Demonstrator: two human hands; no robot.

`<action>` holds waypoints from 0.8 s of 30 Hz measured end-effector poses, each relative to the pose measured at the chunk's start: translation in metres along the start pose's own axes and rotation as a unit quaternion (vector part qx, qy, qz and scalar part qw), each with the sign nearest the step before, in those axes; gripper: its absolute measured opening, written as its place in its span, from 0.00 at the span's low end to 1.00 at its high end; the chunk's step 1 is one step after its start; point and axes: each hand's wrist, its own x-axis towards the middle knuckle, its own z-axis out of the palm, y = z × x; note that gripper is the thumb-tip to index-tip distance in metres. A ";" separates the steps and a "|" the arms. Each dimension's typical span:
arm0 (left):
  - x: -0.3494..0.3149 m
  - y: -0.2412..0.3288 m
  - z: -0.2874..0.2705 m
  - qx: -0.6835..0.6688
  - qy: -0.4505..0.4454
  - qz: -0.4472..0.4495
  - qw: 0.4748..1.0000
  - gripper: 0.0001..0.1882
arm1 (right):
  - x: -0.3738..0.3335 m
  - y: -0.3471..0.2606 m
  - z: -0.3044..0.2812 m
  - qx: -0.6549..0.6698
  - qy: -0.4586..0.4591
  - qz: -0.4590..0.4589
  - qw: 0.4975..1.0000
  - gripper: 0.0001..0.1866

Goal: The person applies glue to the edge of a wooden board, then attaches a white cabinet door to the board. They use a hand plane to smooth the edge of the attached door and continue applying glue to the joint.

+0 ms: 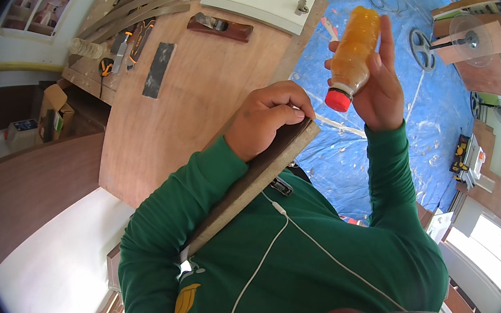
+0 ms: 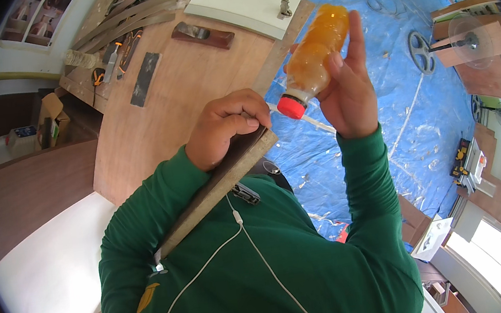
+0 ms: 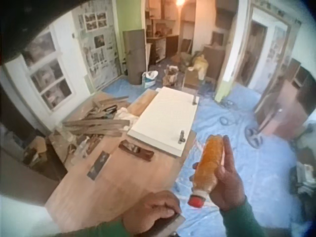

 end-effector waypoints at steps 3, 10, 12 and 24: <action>0.001 0.000 -0.001 -0.012 -0.006 -0.014 1.000 0.10 | -0.013 -0.006 0.013 -0.029 0.042 -0.031 0.998 0.39; 0.001 -0.008 -0.002 -0.025 -0.004 0.004 1.000 0.09 | -0.024 -0.016 0.000 -0.036 0.015 0.015 0.999 0.40; 0.001 -0.008 0.000 -0.047 -0.007 -0.009 0.999 0.09 | -0.027 -0.016 -0.006 -0.054 0.019 0.012 0.998 0.38; 0.003 -0.012 0.004 -0.092 -0.006 -0.013 0.996 0.09 | -0.047 -0.018 0.005 -0.059 0.062 -0.030 0.996 0.27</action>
